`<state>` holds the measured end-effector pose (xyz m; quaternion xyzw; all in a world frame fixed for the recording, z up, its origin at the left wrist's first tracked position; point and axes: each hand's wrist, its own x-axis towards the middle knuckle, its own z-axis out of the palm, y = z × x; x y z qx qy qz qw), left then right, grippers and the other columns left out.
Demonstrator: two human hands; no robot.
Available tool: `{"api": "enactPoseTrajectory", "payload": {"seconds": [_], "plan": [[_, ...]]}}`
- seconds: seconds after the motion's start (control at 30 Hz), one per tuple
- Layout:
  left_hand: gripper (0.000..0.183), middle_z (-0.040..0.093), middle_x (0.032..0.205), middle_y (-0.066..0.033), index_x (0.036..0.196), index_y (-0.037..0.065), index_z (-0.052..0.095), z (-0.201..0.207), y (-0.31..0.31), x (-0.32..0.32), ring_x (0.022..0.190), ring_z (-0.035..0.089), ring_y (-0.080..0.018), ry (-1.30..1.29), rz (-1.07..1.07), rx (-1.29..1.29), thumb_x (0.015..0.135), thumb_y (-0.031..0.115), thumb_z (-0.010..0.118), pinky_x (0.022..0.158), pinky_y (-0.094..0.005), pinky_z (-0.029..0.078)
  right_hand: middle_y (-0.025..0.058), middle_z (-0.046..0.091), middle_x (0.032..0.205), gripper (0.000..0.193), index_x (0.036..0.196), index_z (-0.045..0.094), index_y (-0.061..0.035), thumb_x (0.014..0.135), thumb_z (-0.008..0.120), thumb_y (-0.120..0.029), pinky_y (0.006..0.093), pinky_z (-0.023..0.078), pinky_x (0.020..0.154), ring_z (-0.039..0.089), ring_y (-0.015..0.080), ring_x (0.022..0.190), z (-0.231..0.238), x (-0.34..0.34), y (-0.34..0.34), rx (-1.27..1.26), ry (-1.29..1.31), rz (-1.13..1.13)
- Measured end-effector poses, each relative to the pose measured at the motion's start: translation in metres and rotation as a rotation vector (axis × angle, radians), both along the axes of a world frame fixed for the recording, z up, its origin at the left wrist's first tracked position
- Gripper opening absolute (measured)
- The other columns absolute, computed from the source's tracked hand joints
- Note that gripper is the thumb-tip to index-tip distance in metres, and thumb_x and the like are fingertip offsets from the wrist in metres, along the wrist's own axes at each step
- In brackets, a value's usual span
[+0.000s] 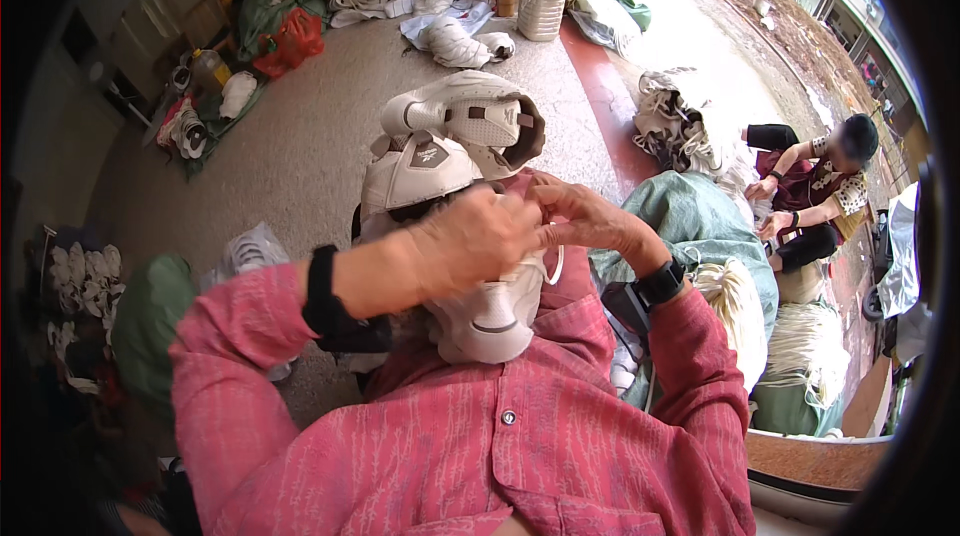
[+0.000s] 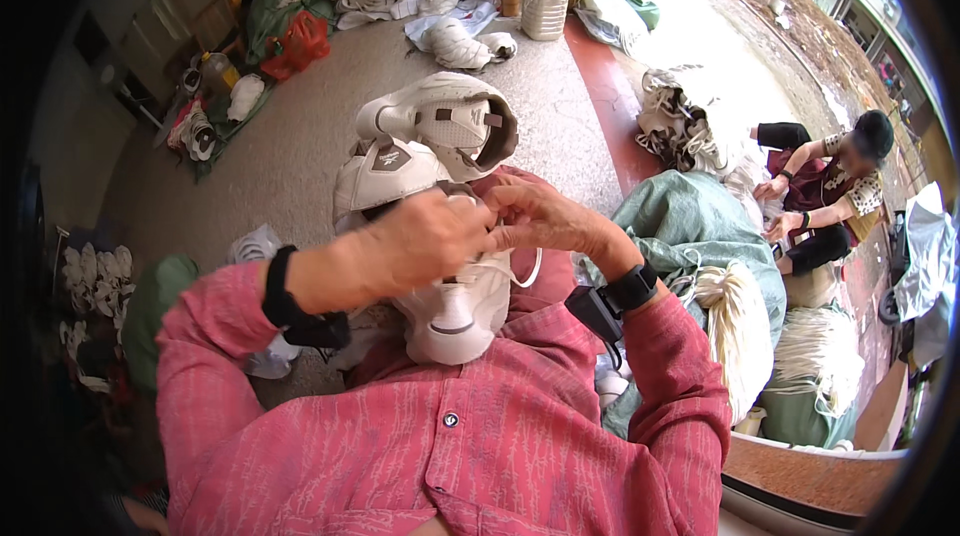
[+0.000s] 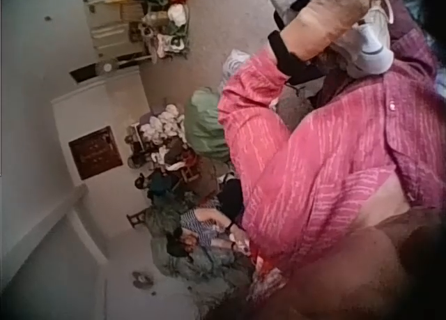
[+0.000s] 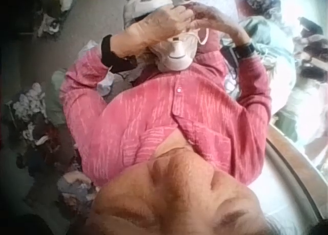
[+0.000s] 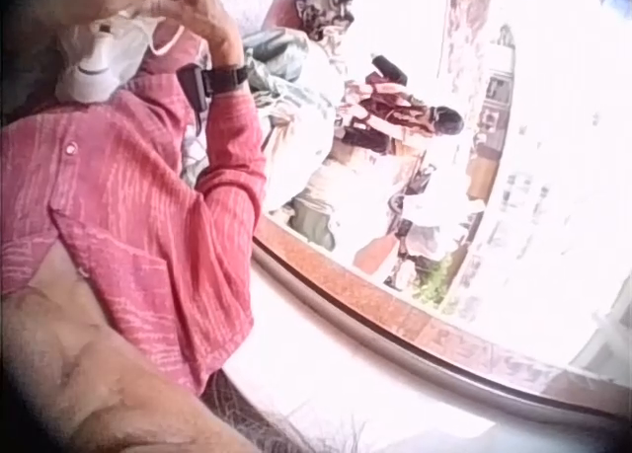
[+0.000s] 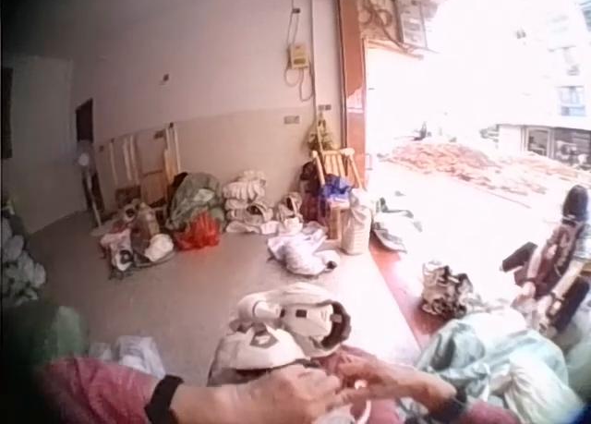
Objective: The recorder is lacing a white shoe and assembling shoe components in an industrial environment.
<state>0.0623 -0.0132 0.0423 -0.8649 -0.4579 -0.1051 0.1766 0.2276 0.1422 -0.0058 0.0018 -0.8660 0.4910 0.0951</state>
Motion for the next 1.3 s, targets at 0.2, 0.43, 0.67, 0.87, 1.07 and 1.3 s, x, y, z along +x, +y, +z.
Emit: {"api": "enactPoseTrajectory", "payload": {"seconds": [0.2,0.43,0.67,0.87,1.07,1.3], "plan": [[0.007,0.055,0.076,-0.0105,0.083,0.004,0.062,0.088,0.003,-0.100,0.075,0.062,-0.0250,0.009,0.341,0.137,0.081,0.011,0.063,0.065,-0.0367,0.049,0.0011,0.052,0.092,0.027,0.089,0.063,-0.0085,0.081,0.079,-0.029,0.0277,0.045,0.071,0.053,0.0138,0.086,-0.013,0.002,0.003,-0.349,-0.105,0.023],[0.012,0.064,0.083,-0.0119,0.090,0.001,0.068,0.009,0.008,-0.036,0.077,0.063,-0.0246,-0.699,-0.040,-0.521,0.083,0.010,0.066,0.071,-0.0330,0.049,0.0012,0.052,0.095,0.028,0.092,0.065,-0.0094,0.072,0.084,-0.013,0.0267,0.051,0.071,0.055,0.0148,0.088,0.001,0.001,0.004,-0.024,0.049,0.159],[0.011,0.058,0.083,-0.0086,0.081,0.005,0.065,-0.003,0.020,-0.008,0.078,0.062,-0.0259,-0.569,-0.024,-0.636,0.078,0.015,0.068,0.069,-0.0365,0.048,0.0006,0.052,0.088,0.027,0.090,0.067,-0.0083,0.070,0.085,-0.013,0.0278,0.044,0.071,0.051,0.0146,0.085,-0.001,0.005,-0.002,-0.064,0.100,0.081],[0.007,0.055,0.079,-0.0074,0.076,0.008,0.057,0.005,0.016,-0.013,0.075,0.061,-0.0244,-0.201,-0.128,-0.175,0.077,0.012,0.063,0.062,-0.0348,0.050,0.0013,0.050,0.087,0.023,0.089,0.065,-0.0048,0.085,0.074,-0.025,0.0284,0.041,0.073,0.049,0.0138,0.086,0.002,0.006,-0.004,-0.228,0.010,0.067],[0.004,0.055,0.082,-0.0094,0.082,0.007,0.058,0.123,0.009,-0.135,0.074,0.060,-0.0280,0.338,0.321,0.388,0.081,0.009,0.055,0.060,-0.0384,0.048,-0.0002,0.051,0.083,0.038,0.087,0.059,-0.0027,0.101,0.050,-0.037,0.0259,0.039,0.077,0.047,0.0110,0.083,0.004,0.007,-0.009,-0.264,-0.057,-0.070],[0.015,0.056,0.087,-0.0094,0.094,0.007,0.060,0.173,-0.060,-0.250,0.076,0.061,-0.0271,-0.006,0.685,0.353,0.087,0.019,0.063,0.063,-0.0362,0.047,0.0001,0.052,0.083,0.039,0.089,0.060,-0.0038,0.102,0.046,-0.038,0.0250,0.041,0.075,0.048,0.0102,0.081,-0.007,-0.009,-0.009,-0.271,-0.101,-0.061]]}}
